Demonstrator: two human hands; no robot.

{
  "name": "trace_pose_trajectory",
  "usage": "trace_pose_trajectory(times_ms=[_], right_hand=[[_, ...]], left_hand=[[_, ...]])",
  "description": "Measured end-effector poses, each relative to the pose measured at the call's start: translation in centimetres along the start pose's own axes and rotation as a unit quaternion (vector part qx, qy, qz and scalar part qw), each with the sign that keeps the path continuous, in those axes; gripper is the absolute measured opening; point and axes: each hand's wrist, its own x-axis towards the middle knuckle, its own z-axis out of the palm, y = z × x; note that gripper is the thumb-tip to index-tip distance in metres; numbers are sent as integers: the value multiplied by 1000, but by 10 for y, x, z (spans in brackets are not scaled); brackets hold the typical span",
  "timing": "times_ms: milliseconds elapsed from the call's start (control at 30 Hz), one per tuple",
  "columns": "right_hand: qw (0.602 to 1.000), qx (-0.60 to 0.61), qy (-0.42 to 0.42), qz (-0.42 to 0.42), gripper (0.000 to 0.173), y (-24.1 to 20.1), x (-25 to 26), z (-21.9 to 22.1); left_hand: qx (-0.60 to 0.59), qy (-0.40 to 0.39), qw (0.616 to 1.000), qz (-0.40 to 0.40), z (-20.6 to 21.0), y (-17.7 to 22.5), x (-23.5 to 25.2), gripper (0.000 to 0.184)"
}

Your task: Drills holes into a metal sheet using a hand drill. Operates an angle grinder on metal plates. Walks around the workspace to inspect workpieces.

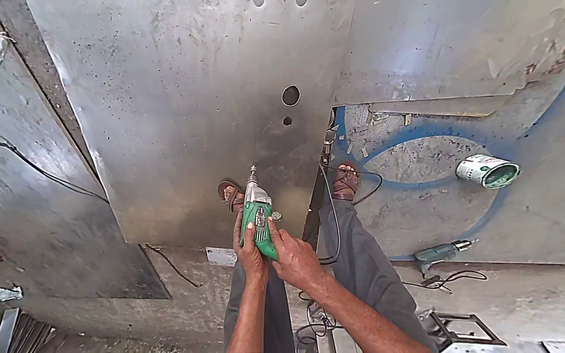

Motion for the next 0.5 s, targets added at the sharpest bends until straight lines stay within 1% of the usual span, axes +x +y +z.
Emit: trace_pose_trajectory(times_ms=[67, 133, 267, 367, 500], right_hand=[[1000, 8, -24, 9, 101, -4, 0, -17], [999, 4, -33, 21, 101, -7, 1, -29], [999, 5, -15, 34, 101, -9, 2, -40], [998, 12, -20, 53, 107, -12, 7, -44], [997, 14, -28, 65, 105, -14, 9, -47]], left_hand=[[15, -26, 998, 52, 5, 5, 10, 60], [9, -28, 996, 84, 17, 13, 18, 56], [-8, -9, 998, 66, 32, 20, 18, 41], [-7, 3, 998, 62, 33, 20, 18, 38], [-4, -5, 998, 65, 33, 20, 17, 36]])
